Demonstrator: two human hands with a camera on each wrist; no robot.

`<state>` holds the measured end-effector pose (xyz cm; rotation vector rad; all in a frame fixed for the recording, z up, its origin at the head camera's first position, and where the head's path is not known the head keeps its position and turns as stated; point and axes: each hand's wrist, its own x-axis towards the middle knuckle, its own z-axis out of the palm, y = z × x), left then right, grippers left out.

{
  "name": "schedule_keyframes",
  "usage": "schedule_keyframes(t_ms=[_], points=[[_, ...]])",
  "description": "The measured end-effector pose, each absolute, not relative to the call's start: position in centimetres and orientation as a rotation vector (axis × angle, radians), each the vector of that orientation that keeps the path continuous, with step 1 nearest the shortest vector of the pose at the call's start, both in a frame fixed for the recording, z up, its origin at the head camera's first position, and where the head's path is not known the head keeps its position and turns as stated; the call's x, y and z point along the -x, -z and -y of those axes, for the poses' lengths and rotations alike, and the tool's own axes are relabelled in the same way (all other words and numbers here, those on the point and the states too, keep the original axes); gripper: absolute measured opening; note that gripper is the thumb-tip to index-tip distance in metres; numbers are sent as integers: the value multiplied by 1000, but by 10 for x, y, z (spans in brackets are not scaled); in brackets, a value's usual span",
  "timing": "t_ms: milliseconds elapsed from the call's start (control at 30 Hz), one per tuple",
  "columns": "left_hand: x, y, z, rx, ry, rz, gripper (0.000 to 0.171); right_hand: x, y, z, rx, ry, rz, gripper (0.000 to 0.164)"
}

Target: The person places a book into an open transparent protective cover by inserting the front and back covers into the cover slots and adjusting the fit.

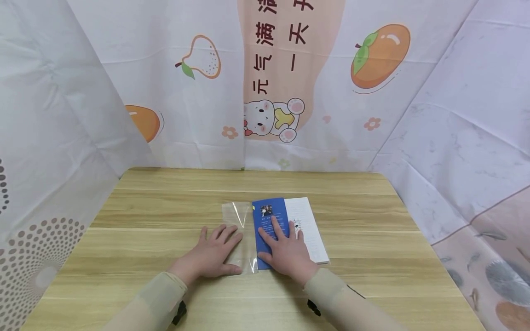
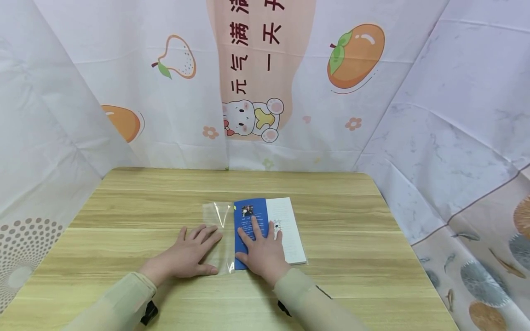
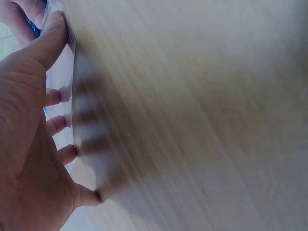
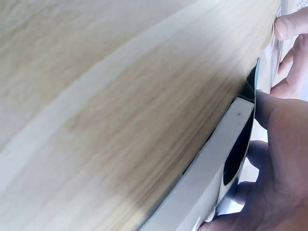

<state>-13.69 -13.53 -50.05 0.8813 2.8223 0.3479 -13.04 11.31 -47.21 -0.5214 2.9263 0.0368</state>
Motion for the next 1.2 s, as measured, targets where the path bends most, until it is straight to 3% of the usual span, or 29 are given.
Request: schedule_keyframes(t_ms=[1200], points=[[134, 482, 129, -754, -351, -2746, 95, 133, 477, -114, 513, -41, -2961, 68]])
